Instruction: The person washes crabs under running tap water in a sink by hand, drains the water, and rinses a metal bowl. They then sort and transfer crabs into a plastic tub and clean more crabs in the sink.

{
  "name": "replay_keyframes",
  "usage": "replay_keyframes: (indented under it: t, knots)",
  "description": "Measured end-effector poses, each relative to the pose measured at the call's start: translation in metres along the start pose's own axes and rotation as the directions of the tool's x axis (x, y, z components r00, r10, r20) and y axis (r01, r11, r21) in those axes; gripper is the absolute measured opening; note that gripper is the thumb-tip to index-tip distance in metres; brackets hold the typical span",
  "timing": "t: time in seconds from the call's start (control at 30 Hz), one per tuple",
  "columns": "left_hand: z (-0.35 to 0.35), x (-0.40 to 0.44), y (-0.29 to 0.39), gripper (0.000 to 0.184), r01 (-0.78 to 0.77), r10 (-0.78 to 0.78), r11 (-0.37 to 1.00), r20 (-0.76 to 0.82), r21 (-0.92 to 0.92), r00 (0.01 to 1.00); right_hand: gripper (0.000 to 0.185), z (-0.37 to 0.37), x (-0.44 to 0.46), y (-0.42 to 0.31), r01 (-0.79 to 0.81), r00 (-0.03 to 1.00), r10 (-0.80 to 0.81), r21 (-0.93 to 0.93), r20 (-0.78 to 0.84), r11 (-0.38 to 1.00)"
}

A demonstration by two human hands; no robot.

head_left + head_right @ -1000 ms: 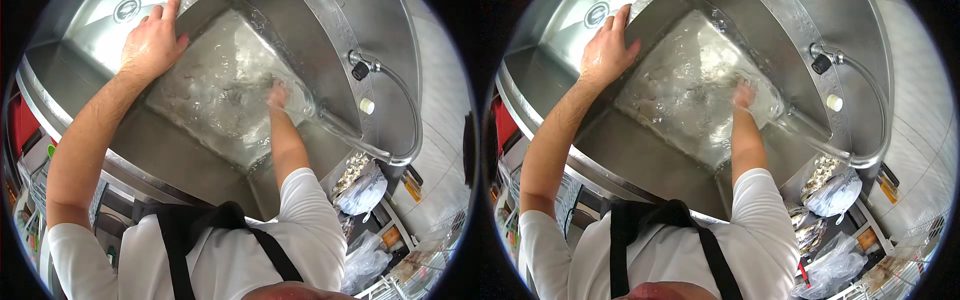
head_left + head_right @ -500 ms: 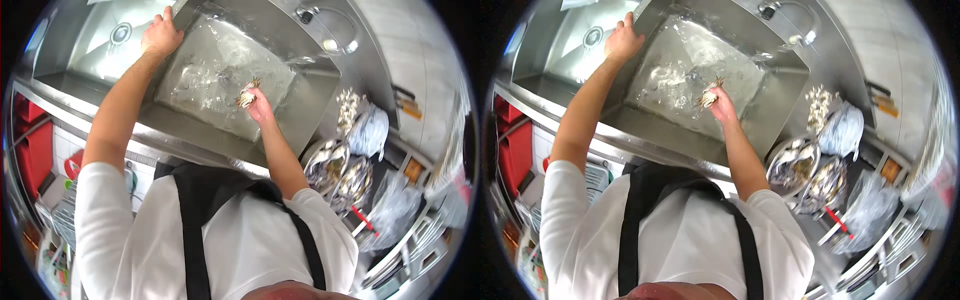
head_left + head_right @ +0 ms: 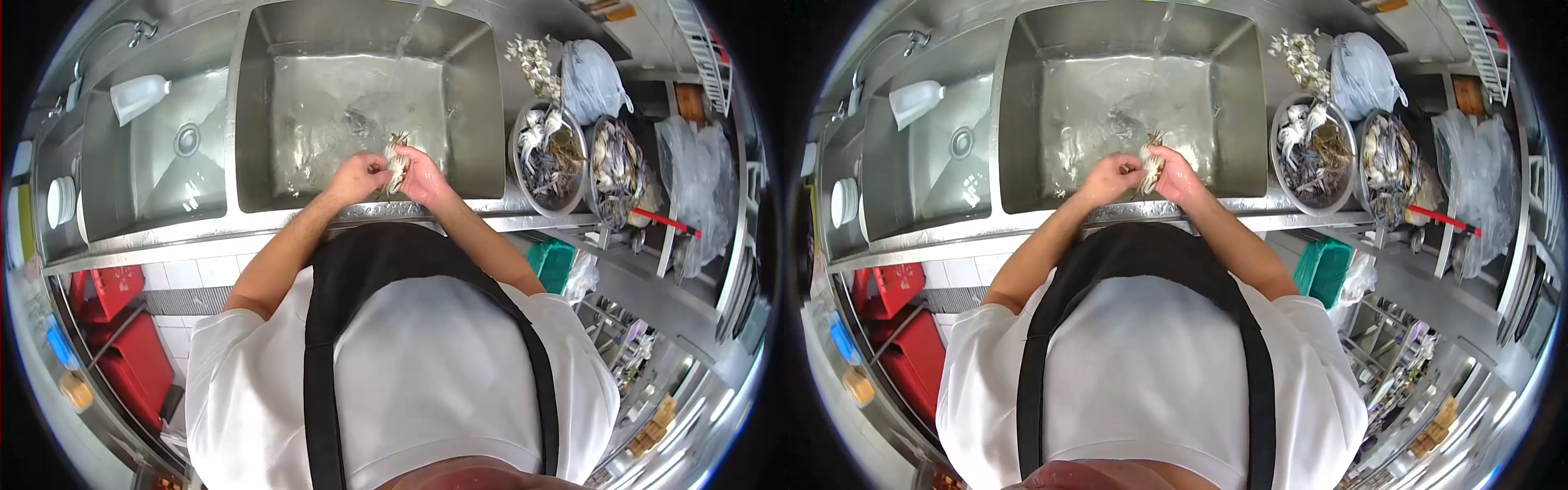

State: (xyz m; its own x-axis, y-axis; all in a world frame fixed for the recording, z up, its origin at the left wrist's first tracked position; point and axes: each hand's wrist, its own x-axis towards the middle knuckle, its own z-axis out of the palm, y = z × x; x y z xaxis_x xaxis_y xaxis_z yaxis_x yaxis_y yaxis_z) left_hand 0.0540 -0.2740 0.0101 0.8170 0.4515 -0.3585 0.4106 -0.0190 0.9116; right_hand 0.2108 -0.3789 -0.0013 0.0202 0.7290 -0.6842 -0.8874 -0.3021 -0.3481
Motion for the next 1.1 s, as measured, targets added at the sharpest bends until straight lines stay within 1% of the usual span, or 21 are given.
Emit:
replay_keyframes:
  t: [0.03,0.1,0.17,0.23,0.27,0.3,0.37,0.4,0.47,0.5,0.57,0.6,0.63,0.67,0.7,0.77,0.83,0.9,0.97,1.07,1.1]
  knots:
    - [-0.002,0.001,0.003,0.029,-0.005,0.005,1.000,0.008,0.009,1.000,0.024,0.004,-0.001,0.000,0.010,1.000,-0.010,0.008,0.001,1.000]
    - [-0.008,0.000,0.010,0.032,-0.083,0.092,0.979,-0.043,0.186,0.995,0.025,0.014,-0.006,-0.001,0.066,0.998,-0.065,0.064,-0.021,0.996]
    - [-0.013,-0.001,0.020,0.032,-0.099,0.113,0.970,-0.052,0.222,0.992,0.025,0.021,-0.005,-0.003,0.103,0.994,-0.105,0.108,0.006,0.989]
    - [-0.016,0.000,0.029,0.033,-0.131,0.162,0.952,-0.092,0.277,0.982,0.023,0.032,-0.005,-0.005,0.204,0.978,-0.207,0.115,0.016,0.972]
    - [-0.015,-0.002,0.029,0.034,-0.180,0.228,0.939,-0.138,0.292,0.964,0.020,0.036,-0.008,-0.007,0.202,0.978,-0.207,0.132,0.030,0.971]
    - [-0.015,-0.002,0.031,0.034,-0.184,0.232,0.937,-0.135,0.296,0.963,0.020,0.041,-0.009,-0.008,0.207,0.977,-0.213,0.134,0.032,0.969]
    - [-0.013,-0.004,0.032,0.036,-0.080,0.078,0.997,-0.081,-0.017,0.994,0.024,0.048,-0.010,-0.006,0.211,0.977,-0.214,0.092,0.023,0.973]
    - [-0.012,-0.005,0.029,0.036,-0.079,0.078,0.997,-0.077,-0.014,0.994,0.024,0.043,-0.006,-0.002,0.213,0.976,-0.216,0.097,0.022,0.972]
    - [-0.007,-0.007,0.017,0.034,-0.042,0.032,0.997,-0.169,-0.058,0.985,0.031,0.032,0.001,0.005,0.174,0.984,-0.173,-0.037,0.038,0.984]
    - [-0.009,-0.008,0.010,0.034,-0.043,0.035,0.998,-0.154,-0.047,0.987,0.031,0.034,-0.002,0.009,0.185,0.982,-0.184,-0.022,0.034,0.983]
    - [-0.017,-0.014,-0.003,0.033,-0.015,-0.097,0.925,-0.274,-0.380,0.957,0.038,0.044,-0.014,0.021,0.211,0.975,-0.223,-0.388,0.013,0.897]
    - [-0.021,-0.019,-0.009,0.033,-0.011,-0.089,0.931,-0.256,-0.364,0.963,0.038,0.046,-0.015,0.025,0.173,0.982,-0.186,-0.430,0.011,0.886]
    - [-0.025,-0.025,-0.013,0.032,0.009,-0.135,0.913,-0.282,-0.408,0.950,0.038,0.046,-0.013,0.027,0.188,0.979,-0.203,-0.411,0.007,0.892]
    - [-0.030,-0.031,-0.016,0.032,0.026,-0.183,0.892,-0.307,-0.450,0.934,0.038,0.045,-0.010,0.029,0.156,0.987,-0.151,-0.480,0.049,0.863]
    - [-0.034,-0.038,-0.014,0.032,0.031,-0.176,0.900,-0.297,-0.435,0.939,0.037,0.044,-0.008,0.032,0.126,0.992,-0.093,-0.549,0.087,0.826]
    - [-0.041,-0.053,-0.005,0.033,0.066,-0.195,0.900,-0.264,-0.430,0.945,0.035,0.045,-0.004,0.035,0.133,0.991,-0.093,-0.569,0.099,0.812]
    - [-0.049,-0.060,-0.008,0.032,0.072,-0.191,0.908,-0.254,-0.413,0.948,0.036,0.047,-0.004,0.036,0.109,0.992,-0.039,-0.654,0.121,0.748]
    - [-0.052,-0.063,-0.010,0.031,0.105,-0.216,0.925,-0.277,-0.366,0.936,0.036,0.047,-0.004,0.037,0.126,0.989,-0.047,-0.657,0.137,0.743]
    - [-0.052,-0.063,-0.014,0.030,0.096,-0.203,0.932,-0.284,-0.349,0.937,0.036,0.046,-0.003,0.038,0.116,0.987,-0.017,-0.625,0.163,0.772]
    - [-0.048,-0.061,-0.009,0.031,0.073,-0.181,0.935,-0.290,-0.346,0.940,0.035,0.045,-0.007,0.035,0.113,0.987,-0.023,-0.580,0.161,0.807]
    - [-0.046,-0.061,-0.003,0.032,0.069,-0.160,0.952,-0.291,-0.300,0.943,0.035,0.047,-0.009,0.033,0.113,0.986,-0.021,-0.581,0.163,0.806]
